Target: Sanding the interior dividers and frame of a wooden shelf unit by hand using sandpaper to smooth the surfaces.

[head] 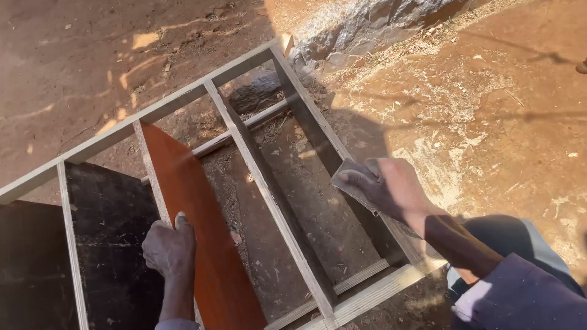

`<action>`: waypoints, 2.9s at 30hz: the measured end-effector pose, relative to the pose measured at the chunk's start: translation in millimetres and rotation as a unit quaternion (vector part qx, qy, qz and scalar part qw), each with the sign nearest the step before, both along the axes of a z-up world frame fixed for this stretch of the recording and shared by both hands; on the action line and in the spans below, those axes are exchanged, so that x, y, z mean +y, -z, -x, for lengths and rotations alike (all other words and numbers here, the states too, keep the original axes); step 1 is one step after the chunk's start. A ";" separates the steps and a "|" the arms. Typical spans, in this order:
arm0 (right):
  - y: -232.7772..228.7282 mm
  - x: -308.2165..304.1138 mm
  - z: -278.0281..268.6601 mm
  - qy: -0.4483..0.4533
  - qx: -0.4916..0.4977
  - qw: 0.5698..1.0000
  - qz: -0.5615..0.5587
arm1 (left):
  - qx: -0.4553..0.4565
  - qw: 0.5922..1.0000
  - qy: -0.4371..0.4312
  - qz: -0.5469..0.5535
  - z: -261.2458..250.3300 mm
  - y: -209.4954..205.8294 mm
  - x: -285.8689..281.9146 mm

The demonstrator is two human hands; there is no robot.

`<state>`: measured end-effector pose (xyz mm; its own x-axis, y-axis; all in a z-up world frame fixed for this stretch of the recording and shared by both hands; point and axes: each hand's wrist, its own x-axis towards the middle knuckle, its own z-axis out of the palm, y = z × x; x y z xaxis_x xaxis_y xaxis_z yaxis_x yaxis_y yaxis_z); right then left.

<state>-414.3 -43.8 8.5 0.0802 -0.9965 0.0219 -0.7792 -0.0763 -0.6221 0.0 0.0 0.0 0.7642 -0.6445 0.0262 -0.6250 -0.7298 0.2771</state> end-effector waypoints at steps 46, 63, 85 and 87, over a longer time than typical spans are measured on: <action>18.4 148.8 -82.5 -0.192 -0.135 0.972 -0.022 | 0.658 0.668 -0.126 0.323 214.1 -15.3 22.1; 7.7 91.4 -124.4 -0.084 -0.266 0.957 -0.078 | 0.642 0.701 -0.152 0.273 203.1 -10.0 18.2; 16.4 114.5 -120.4 -0.154 -0.151 0.972 0.089 | 0.689 0.647 -0.205 0.253 206.4 -26.8 21.7; 17.6 123.9 -118.8 -0.181 -0.132 0.970 0.093 | 0.784 0.474 -0.148 0.374 206.3 -29.2 15.6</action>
